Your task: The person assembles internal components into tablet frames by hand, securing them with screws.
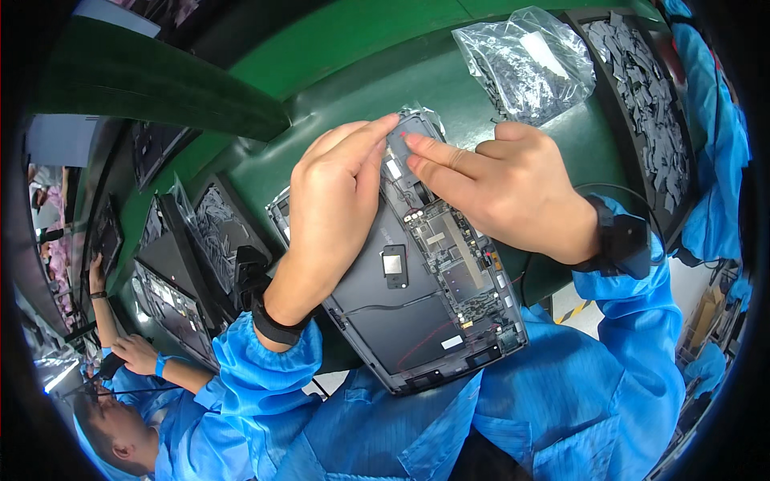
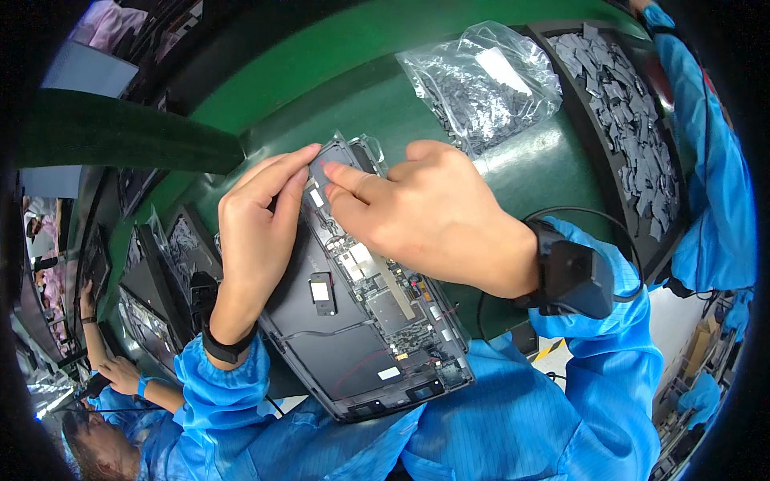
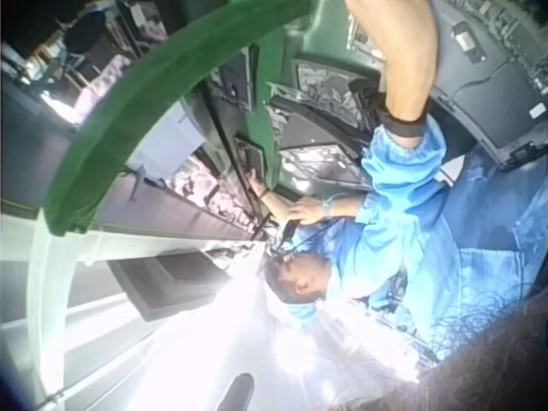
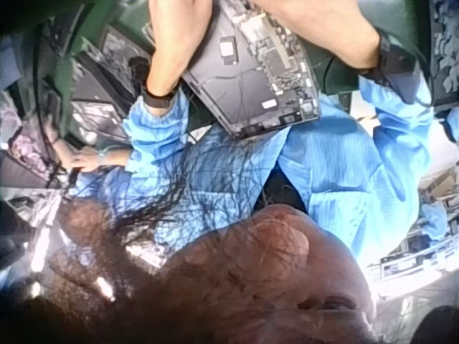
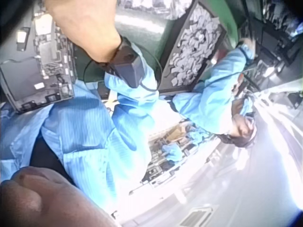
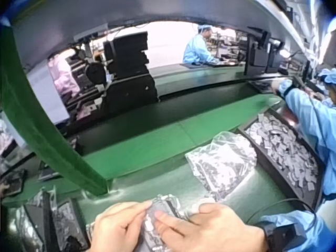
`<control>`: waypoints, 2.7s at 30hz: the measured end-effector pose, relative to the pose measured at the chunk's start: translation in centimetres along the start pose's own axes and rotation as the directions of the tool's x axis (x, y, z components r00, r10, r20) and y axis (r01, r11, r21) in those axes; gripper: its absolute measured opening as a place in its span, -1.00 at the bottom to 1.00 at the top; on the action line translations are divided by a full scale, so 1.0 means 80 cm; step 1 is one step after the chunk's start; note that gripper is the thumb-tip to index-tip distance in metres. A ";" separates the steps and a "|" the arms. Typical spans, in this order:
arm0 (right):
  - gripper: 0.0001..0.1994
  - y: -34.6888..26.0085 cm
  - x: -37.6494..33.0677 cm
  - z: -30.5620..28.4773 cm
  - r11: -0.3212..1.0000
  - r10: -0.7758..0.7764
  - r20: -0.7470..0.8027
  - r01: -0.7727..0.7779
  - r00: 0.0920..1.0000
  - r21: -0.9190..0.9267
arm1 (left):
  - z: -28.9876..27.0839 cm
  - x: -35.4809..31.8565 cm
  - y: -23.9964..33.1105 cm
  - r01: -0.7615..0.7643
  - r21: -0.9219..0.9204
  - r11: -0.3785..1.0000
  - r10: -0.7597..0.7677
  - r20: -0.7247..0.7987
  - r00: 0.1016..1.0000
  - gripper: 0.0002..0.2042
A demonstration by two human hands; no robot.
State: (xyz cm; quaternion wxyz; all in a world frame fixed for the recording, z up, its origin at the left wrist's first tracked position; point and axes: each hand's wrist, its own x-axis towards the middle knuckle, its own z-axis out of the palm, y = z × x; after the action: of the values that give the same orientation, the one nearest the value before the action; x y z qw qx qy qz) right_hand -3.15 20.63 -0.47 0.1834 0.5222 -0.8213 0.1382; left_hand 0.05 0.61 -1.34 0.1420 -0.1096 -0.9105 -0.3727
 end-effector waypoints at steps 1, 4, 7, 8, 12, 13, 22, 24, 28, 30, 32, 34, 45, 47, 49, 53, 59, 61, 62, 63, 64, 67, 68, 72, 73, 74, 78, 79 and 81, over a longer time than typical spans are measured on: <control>-0.76 -0.001 0.002 -0.002 1.000 0.007 0.050 -0.008 0.999 0.015 | 0.000 -0.001 0.000 0.004 0.003 1.000 -0.004 -0.001 1.000 -0.77; -0.80 0.000 0.011 -0.013 0.998 -0.052 0.152 0.055 0.987 -0.018 | 0.001 -0.003 -0.002 -0.008 0.006 1.000 0.008 -0.006 1.000 -0.78; -0.85 -0.015 0.017 -0.016 0.996 -0.074 0.228 0.083 0.971 -0.031 | 0.001 -0.006 -0.001 -0.005 -0.016 1.000 0.006 0.017 1.000 -0.77; -0.87 -0.013 0.023 -0.018 0.995 -0.095 0.254 0.095 0.963 0.010 | 0.002 -0.005 -0.002 -0.030 0.006 1.000 0.030 -0.003 1.000 -0.76; -0.90 -0.009 0.022 -0.020 0.997 -0.069 0.252 0.062 0.965 0.036 | -0.005 -0.002 0.003 -0.017 0.021 1.000 0.017 0.041 0.999 -0.75; -0.89 -0.009 0.019 -0.019 0.999 -0.028 0.238 0.016 0.971 0.050 | -0.010 -0.002 0.005 0.046 0.015 0.999 -0.047 0.111 0.993 -0.73; -0.50 -0.068 -0.104 -0.005 0.484 0.570 0.190 -0.513 0.800 0.708 | -0.035 -0.182 0.030 0.382 -0.351 0.855 -0.459 -0.167 0.873 -0.46; -0.50 -0.083 -0.110 0.003 0.428 0.540 0.256 -0.524 0.802 0.737 | -0.031 -0.211 0.036 0.418 -0.346 0.840 -0.471 -0.080 0.879 -0.47; -0.48 -0.089 -0.102 0.017 0.320 0.571 0.222 -0.463 0.790 0.826 | -0.027 -0.226 0.066 0.415 -0.580 0.701 -0.548 -0.065 0.834 -0.45; -0.49 -0.086 -0.102 0.021 0.218 0.583 0.219 -0.411 0.782 0.885 | -0.026 -0.223 0.083 0.380 -0.684 0.622 -0.566 -0.058 0.822 -0.44; -0.50 -0.087 -0.106 0.019 0.190 0.576 0.213 -0.382 0.789 0.904 | -0.028 -0.215 0.099 0.327 -0.775 0.541 -0.571 -0.053 0.819 -0.43; -0.42 -0.094 -0.107 0.013 0.119 0.607 0.204 -0.342 0.768 0.932 | -0.028 -0.206 0.109 0.269 -0.854 0.445 -0.572 -0.040 0.819 -0.42; -0.11 -0.042 -0.117 -0.053 -0.659 0.658 0.270 0.365 0.703 0.657 | -0.043 -0.078 0.102 0.282 -0.883 -0.374 -0.386 0.425 0.819 -0.62; -0.27 -0.059 -0.111 -0.029 -0.305 0.924 0.168 0.399 0.343 0.865 | -0.014 -0.051 0.109 0.156 -0.922 -0.355 -0.416 0.305 0.857 -0.62; -0.41 -0.078 -0.094 -0.032 -0.479 0.817 0.230 0.401 0.530 0.781 | 0.027 -0.031 0.105 0.055 -0.973 -0.223 -0.442 0.151 0.884 -0.56; -0.31 -0.013 -0.069 -0.034 -0.403 0.875 0.266 0.304 0.405 0.863 | 0.033 -0.007 0.081 0.254 -0.937 -0.240 -0.338 0.326 0.883 -0.47; -0.71 0.162 0.013 0.008 -0.328 0.852 0.400 -0.250 0.337 0.911 | -0.053 -0.026 0.114 -0.335 -0.506 0.795 0.302 -0.148 0.942 -0.37; -0.74 0.231 0.031 0.031 -0.448 0.719 0.495 -0.219 0.488 0.866 | -0.052 -0.036 0.148 -0.591 -0.167 0.789 0.463 -0.472 0.750 -0.58; -0.76 0.288 0.033 0.061 -0.248 0.790 0.336 -0.234 0.513 0.940 | -0.064 -0.046 0.149 -0.614 -0.132 0.778 0.542 -0.355 0.762 -0.68; -0.78 0.336 0.033 0.100 -0.045 0.815 0.176 -0.242 0.552 0.969 | -0.069 -0.058 0.141 -0.584 -0.149 0.798 0.512 -0.343 0.787 -0.68; -0.79 0.342 0.064 0.116 -0.225 0.726 0.373 -0.314 0.577 0.923 | -0.074 -0.065 0.129 -0.580 -0.127 0.804 0.517 -0.332 0.789 -0.69; -0.82 0.386 0.112 0.102 -0.329 0.571 0.571 -0.472 0.590 0.818 | -0.088 -0.071 0.119 -0.676 -0.062 0.734 0.630 -0.308 0.713 -0.71; -0.82 0.397 0.117 0.114 -0.283 0.613 0.558 -0.505 0.558 0.816 | -0.092 -0.070 0.112 -0.708 -0.044 0.705 0.667 -0.300 0.682 -0.71; -0.79 0.389 0.158 0.163 -0.108 0.753 0.464 -0.608 0.466 0.786 | -0.105 -0.062 0.095 -0.841 0.034 0.541 0.818 -0.255 0.516 -0.74; -0.79 0.406 0.147 0.168 -0.104 0.802 0.454 -0.660 0.387 0.744 | -0.095 -0.094 0.110 -0.458 -0.285 0.842 0.415 -0.200 0.887 -0.62; -0.79 0.434 0.133 0.181 -0.045 0.790 0.419 -0.640 0.448 0.767 | -0.107 -0.083 0.099 -0.632 -0.215 0.745 0.624 -0.109 0.773 -0.50; -0.66 0.402 0.140 0.170 0.447 0.726 0.137 -0.614 0.674 0.651 | -0.095 -0.083 0.076 -0.427 -0.144 0.892 0.388 -0.239 0.890 -0.76; -0.66 0.414 0.118 0.143 0.449 0.747 0.120 -0.630 0.654 0.634 | -0.095 -0.081 0.063 -0.361 -0.119 0.925 0.348 -0.116 0.930 -0.73; -0.66 0.425 0.088 0.085 0.212 0.864 0.230 -0.739 0.447 0.640 | -0.087 -0.087 0.052 -0.283 -0.134 0.950 0.274 -0.080 0.958 -0.83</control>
State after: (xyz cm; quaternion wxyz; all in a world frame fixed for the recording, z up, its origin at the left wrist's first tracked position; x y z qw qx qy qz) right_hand -37.82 26.22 -4.59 -0.0419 0.0309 -0.8405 0.5392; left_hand 9.11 -2.06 3.74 0.2124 -0.2354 -0.8518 -0.4171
